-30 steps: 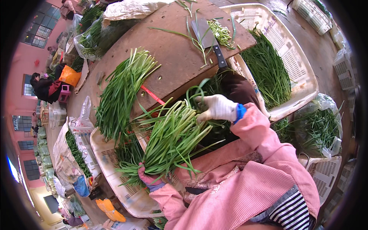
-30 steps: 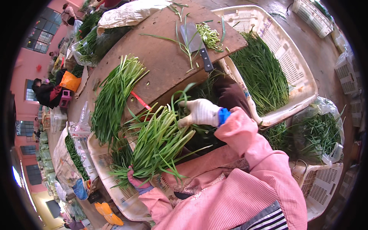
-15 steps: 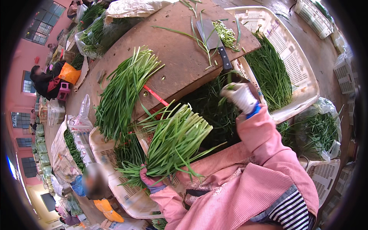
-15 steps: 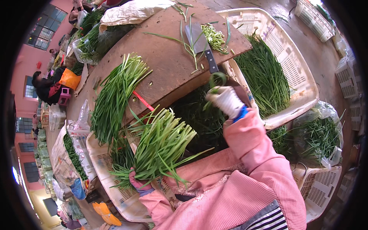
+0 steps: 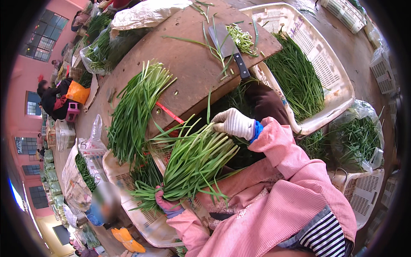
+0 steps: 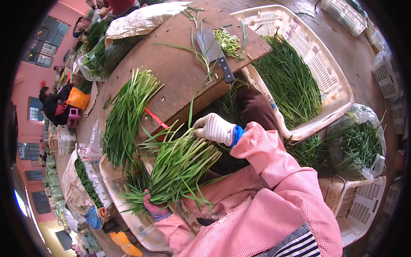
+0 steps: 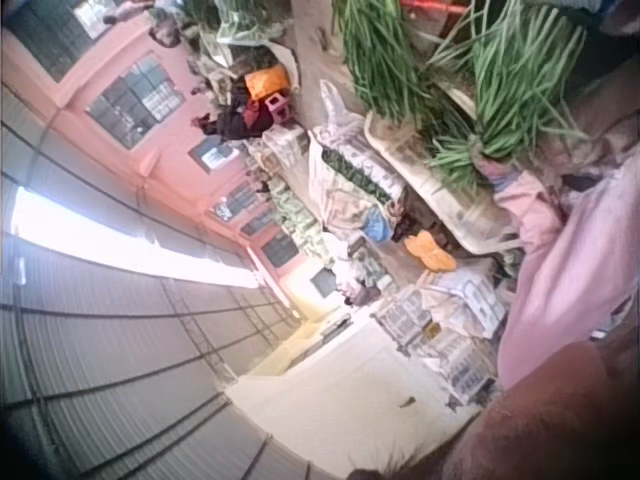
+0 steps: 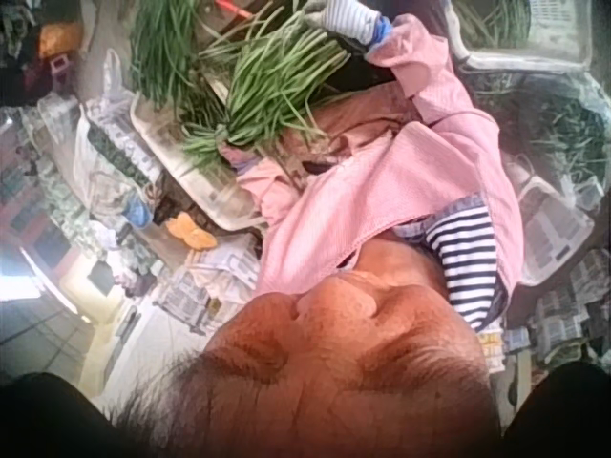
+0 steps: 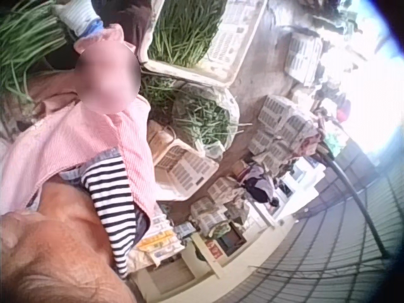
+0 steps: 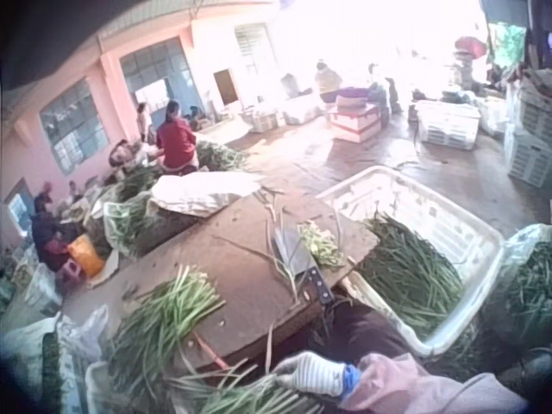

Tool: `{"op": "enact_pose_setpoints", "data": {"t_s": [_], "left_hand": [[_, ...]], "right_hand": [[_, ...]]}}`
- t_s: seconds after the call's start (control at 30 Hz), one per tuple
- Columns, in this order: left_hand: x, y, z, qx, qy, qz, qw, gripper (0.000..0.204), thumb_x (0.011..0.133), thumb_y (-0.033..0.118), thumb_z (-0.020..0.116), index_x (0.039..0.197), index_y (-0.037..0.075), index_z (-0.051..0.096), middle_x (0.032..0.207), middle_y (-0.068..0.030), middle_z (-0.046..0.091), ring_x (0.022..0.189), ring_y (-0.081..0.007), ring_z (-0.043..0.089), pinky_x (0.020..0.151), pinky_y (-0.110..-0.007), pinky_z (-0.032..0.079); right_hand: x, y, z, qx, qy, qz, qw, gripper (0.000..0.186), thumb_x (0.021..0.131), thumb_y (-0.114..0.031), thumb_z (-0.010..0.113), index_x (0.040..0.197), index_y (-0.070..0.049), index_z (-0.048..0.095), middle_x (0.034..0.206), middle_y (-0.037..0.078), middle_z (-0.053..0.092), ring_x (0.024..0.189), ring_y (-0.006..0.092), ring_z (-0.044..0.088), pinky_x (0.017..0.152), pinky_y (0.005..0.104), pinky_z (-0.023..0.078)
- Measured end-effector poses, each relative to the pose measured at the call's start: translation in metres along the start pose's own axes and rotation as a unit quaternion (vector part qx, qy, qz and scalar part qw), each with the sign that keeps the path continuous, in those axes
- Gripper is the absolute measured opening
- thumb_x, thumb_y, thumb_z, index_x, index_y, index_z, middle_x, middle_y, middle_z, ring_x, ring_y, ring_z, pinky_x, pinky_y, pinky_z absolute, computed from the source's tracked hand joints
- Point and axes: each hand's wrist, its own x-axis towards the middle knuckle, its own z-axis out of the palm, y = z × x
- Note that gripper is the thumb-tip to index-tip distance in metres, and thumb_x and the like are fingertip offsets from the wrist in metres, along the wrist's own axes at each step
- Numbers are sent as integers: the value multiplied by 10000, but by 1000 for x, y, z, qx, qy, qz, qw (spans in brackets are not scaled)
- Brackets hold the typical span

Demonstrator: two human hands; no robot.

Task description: The person gathers green onions from a basket, aligns them into a bundle, ties the bundle with a red plastic tie, and trims the ends with a cleaver. The finished bundles are placed into a white basket.

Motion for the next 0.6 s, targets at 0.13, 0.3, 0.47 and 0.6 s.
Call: {"op": "enact_pose_setpoints", "data": {"t_s": [0.13,0.3,0.47,0.6], "left_hand": [[-7,-4,-10,8,74,49,996,288,820,94,597,1100,55,649,1139,-150,693,1055,-310,665,964,-518,539],[-16,-8,-15,-17,72,58,996,274,837,83,588,1105,51,638,1098,-159,697,1016,-289,669,950,-476,547],[-7,-13,-12,40,53,86,994,268,847,103,582,1104,36,625,1130,-154,692,1034,-283,660,969,-470,530],[-1,-14,-11,-26,50,35,998,277,841,97,579,1107,38,629,1145,-153,693,1053,-296,659,997,-493,514]], "right_hand": [[-8,24,-36,28,120,-8,992,225,867,-189,666,980,-9,741,726,84,692,665,135,657,633,311,534],[-27,55,-118,-353,276,-66,891,164,811,-128,670,939,-61,749,747,138,692,667,296,684,648,385,554],[-37,34,-122,-412,205,-29,887,559,774,-256,740,1299,-113,614,961,184,709,867,363,694,767,429,563],[-5,9,-27,-280,59,-185,940,649,784,-406,770,1335,-109,597,1047,218,695,950,393,677,844,447,540]]}}
